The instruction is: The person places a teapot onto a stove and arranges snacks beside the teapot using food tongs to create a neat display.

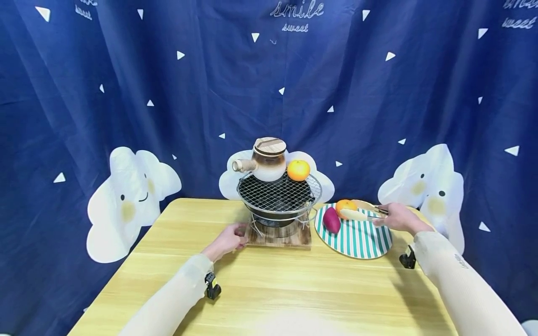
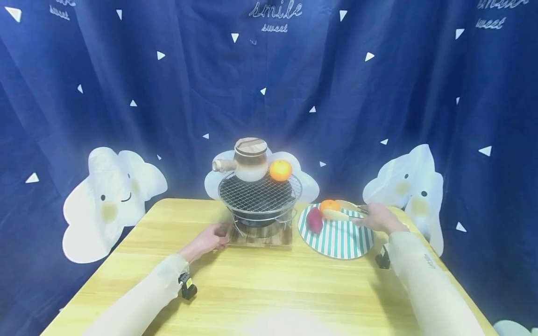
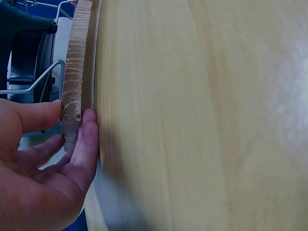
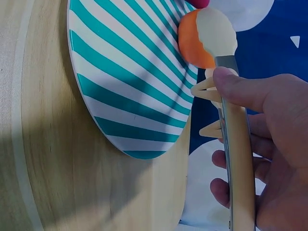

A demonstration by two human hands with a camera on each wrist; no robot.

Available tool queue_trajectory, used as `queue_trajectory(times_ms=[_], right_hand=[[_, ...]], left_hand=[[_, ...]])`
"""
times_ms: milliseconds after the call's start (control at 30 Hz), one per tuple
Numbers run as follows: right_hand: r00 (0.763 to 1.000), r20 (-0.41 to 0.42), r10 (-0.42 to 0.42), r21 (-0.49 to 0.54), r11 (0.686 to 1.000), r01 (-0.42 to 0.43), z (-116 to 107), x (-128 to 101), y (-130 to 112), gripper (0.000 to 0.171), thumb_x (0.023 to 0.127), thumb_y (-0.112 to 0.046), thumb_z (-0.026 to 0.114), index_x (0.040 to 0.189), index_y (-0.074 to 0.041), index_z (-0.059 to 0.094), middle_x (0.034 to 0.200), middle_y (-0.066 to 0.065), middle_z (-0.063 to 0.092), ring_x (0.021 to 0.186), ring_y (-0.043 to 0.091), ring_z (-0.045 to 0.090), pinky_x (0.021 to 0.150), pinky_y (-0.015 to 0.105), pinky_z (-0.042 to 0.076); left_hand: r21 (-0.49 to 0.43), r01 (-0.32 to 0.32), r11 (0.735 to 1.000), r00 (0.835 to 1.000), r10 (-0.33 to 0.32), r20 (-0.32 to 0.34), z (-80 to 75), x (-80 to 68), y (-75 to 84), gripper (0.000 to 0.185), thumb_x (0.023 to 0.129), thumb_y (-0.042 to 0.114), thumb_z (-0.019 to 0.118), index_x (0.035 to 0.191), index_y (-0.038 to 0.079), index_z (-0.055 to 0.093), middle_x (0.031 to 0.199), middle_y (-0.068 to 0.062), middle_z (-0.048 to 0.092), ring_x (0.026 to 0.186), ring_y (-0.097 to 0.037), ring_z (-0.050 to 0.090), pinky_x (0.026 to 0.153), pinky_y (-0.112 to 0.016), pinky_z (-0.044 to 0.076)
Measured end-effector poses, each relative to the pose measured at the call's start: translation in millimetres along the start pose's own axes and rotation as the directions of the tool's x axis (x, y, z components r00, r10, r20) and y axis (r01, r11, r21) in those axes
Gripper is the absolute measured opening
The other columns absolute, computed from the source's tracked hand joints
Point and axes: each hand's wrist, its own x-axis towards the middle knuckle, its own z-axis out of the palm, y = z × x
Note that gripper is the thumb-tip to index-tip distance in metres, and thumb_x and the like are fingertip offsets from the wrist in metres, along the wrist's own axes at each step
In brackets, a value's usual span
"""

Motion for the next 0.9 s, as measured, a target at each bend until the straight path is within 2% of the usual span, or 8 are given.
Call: queue_trajectory(times_ms=[500,900], right_hand=[[0.998,-0.038,-0.045,-0.046,0.998,0.043,-8.0,-10.0,0.9,0.076,0.088,-0.037,0.075,0.136,0.016,0.051,0.133,0.036,0.056,0.122,0.054,0.052,0.101,0.065,0.046],[0.987,-0.096,-0.130,-0.057,0.990,0.125,-25.8,-20.4,-5.0,0.072,0.084,-0.035,0.079,0.130,0.016,0.057,0.120,0.034,0.065,0.113,0.053,0.059,0.097,0.064,0.048]], left_hand=[[0.019,-0.008,1.000,1.000,0.008,-0.013,-0.1,0.9,-3.3,0.060,0.088,-0.007,0.062,0.146,-0.005,0.044,0.106,-0.022,0.063,0.079,-0.023,0.066,0.073,-0.034,0.061],[0.013,-0.010,1.000,1.000,0.011,-0.018,0.4,0.0,-3.2,0.061,0.089,-0.007,0.061,0.146,-0.006,0.043,0.105,-0.022,0.062,0.079,-0.023,0.066,0.073,-0.033,0.062]])
